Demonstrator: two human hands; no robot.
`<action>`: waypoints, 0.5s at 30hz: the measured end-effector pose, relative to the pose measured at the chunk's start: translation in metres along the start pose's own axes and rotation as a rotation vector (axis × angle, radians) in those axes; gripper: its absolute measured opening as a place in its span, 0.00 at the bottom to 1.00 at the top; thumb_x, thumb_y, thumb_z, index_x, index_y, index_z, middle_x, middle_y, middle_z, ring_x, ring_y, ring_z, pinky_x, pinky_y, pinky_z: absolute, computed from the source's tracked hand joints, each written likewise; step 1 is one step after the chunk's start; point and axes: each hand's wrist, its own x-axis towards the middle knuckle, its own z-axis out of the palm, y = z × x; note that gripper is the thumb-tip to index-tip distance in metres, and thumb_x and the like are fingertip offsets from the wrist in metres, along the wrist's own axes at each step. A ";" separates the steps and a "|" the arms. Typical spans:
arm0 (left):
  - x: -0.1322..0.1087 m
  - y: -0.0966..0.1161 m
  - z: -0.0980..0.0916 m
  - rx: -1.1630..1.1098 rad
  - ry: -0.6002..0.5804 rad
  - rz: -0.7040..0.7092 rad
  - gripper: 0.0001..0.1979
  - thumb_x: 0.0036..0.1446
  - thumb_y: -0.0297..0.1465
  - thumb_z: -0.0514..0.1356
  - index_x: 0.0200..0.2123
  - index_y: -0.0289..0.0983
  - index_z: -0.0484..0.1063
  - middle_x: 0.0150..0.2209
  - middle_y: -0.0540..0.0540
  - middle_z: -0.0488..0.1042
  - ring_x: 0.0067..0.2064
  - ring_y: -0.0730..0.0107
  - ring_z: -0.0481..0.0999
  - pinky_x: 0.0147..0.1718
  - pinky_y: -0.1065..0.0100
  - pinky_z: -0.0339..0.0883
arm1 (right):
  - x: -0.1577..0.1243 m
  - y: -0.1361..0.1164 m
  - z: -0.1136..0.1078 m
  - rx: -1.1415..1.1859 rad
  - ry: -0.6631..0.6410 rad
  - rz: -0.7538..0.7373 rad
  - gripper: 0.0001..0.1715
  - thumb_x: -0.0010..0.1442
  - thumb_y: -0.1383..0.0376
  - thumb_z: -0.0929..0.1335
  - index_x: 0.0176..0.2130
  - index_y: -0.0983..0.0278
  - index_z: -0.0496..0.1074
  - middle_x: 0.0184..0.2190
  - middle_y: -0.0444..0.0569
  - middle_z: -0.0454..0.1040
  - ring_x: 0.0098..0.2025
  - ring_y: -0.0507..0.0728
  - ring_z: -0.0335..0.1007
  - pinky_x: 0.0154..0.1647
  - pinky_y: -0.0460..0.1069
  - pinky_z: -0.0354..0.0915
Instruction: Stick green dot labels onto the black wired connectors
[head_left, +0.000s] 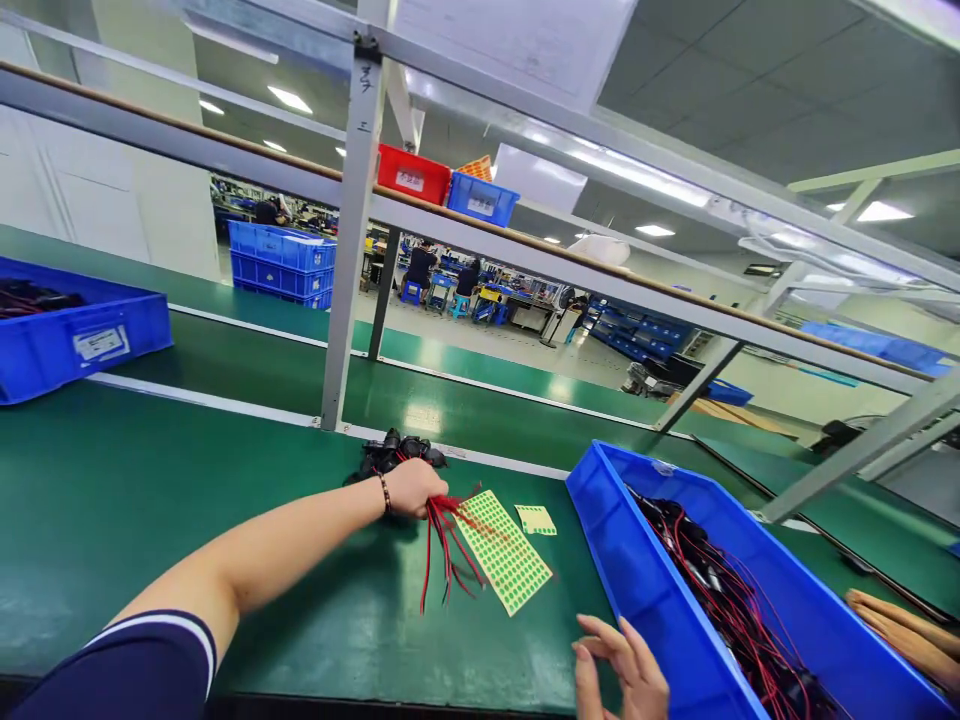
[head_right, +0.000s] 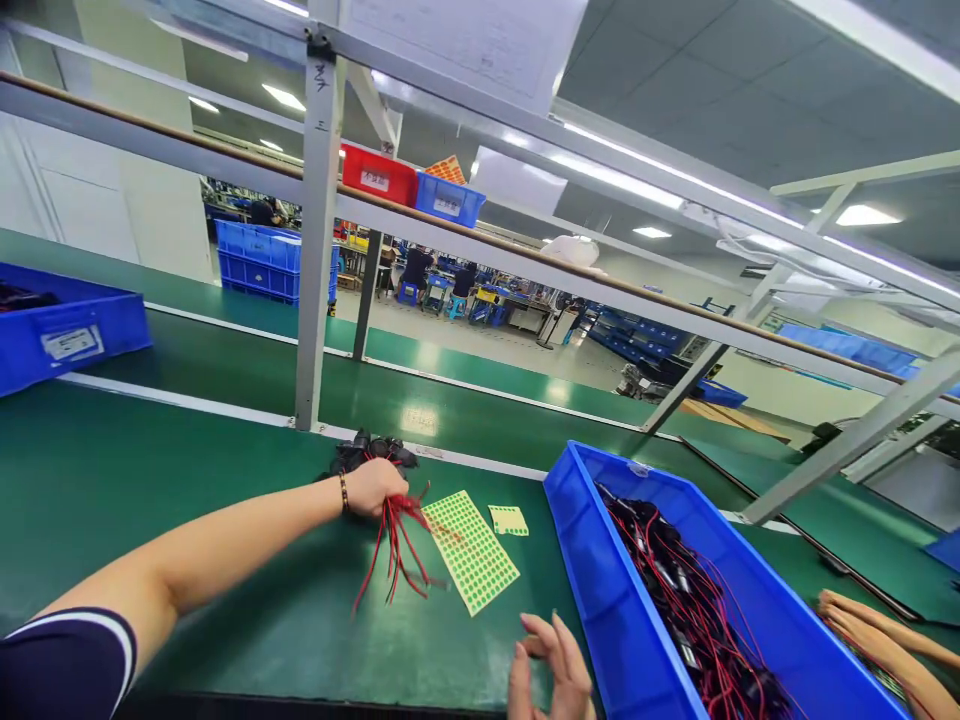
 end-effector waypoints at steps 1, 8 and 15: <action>-0.010 -0.003 0.012 0.106 -0.049 0.071 0.08 0.37 0.29 0.61 0.15 0.36 0.63 0.15 0.49 0.64 0.21 0.70 0.64 0.22 0.69 0.54 | -0.002 -0.009 0.011 0.033 -0.024 -0.033 0.25 0.56 0.67 0.64 0.53 0.66 0.57 0.34 0.53 0.73 0.29 0.54 0.71 0.33 0.51 0.69; -0.059 -0.009 0.069 0.649 -0.132 0.533 0.10 0.51 0.35 0.56 0.23 0.36 0.67 0.22 0.45 0.69 0.28 0.67 0.68 0.31 0.65 0.62 | 0.004 -0.026 0.066 0.147 -0.170 -0.105 0.33 0.58 0.68 0.61 0.60 0.66 0.44 0.38 0.55 0.70 0.28 0.51 0.69 0.35 0.51 0.69; -0.100 0.001 0.062 0.523 -0.198 0.435 0.14 0.41 0.35 0.60 0.33 0.36 0.71 0.52 0.38 0.62 0.57 0.49 0.53 0.57 0.44 0.38 | -0.009 -0.032 0.138 0.156 -0.328 0.184 0.43 0.58 0.61 0.62 0.62 0.63 0.32 0.49 0.61 0.64 0.40 0.58 0.71 0.39 0.54 0.70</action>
